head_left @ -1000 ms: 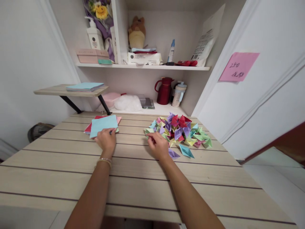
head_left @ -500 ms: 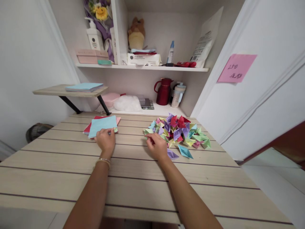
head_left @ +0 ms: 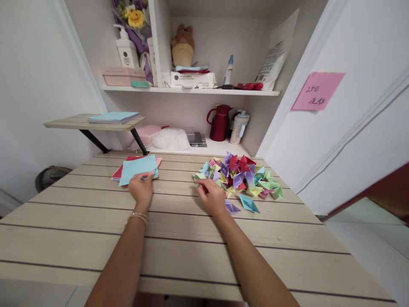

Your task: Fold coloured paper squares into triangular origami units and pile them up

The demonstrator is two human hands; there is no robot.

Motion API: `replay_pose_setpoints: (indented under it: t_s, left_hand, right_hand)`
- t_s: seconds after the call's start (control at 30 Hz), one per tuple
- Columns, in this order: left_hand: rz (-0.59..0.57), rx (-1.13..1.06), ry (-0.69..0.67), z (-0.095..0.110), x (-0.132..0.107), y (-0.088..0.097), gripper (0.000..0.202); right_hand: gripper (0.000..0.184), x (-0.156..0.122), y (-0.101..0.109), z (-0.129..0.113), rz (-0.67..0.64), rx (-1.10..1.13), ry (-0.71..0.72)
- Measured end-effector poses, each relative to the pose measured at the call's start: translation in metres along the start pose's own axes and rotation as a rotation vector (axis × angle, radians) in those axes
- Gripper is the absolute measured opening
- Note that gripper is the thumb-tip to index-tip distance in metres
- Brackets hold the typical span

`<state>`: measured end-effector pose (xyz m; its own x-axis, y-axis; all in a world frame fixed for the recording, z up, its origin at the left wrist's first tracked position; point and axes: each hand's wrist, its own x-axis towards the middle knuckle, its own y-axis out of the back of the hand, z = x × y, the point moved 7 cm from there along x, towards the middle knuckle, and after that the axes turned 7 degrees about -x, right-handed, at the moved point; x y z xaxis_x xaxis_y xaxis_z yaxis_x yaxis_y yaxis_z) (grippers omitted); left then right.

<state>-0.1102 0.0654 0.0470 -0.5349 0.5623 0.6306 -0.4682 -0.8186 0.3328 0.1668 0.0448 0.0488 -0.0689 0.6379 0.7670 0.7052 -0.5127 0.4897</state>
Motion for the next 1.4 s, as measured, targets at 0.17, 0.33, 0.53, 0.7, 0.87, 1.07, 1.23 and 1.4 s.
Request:
replay_pose_setpoints:
  t_s: [0.17, 0.33, 0.53, 0.7, 0.87, 1.07, 1.23, 1.4]
  left_hand:
    - [0.16, 0.022, -0.016, 0.014, -0.001, 0.015, 0.025]
    - [0.093, -0.094, -0.127, 0.038, -0.016, 0.004, 0.024]
    - [-0.377, -0.377, -0.59, 0.083, -0.054, -0.028, 0.018]
    - [-0.513, -0.528, -0.541, 0.091, -0.058, -0.036, 0.019]
    - [-0.464, -0.72, -0.059, 0.056, -0.045, -0.055, 0.094]
    - [-0.856, -0.987, 0.452, 0.048, -0.065, -0.081, 0.083]
    - [-0.779, -1.05, 0.415, 0.053, -0.061, -0.074, 0.05]
    - [-0.604, -1.072, 0.5, 0.034, -0.055, -0.076, 0.034]
  right_hand:
    - [0.024, 0.001, -0.001, 0.001, -0.04, 0.018, -0.058]
    - [0.053, -0.002, -0.017, 0.008, -0.23, 0.137, -0.231]
    - [0.071, -0.004, -0.03, 0.011, -0.341, 0.248, -0.243]
    - [0.035, -0.001, -0.025, 0.023, -0.191, 0.243, -0.257]
    - [0.019, -0.001, -0.015, 0.038, 0.029, 0.426, -0.429]
    - [0.021, -0.005, -0.027, 0.04, 0.006, 0.753, -0.615]
    - [0.022, -0.006, -0.033, 0.03, -0.114, 0.772, -0.58]
    - [0.02, -0.006, -0.023, 0.034, -0.044, 0.656, -0.608]
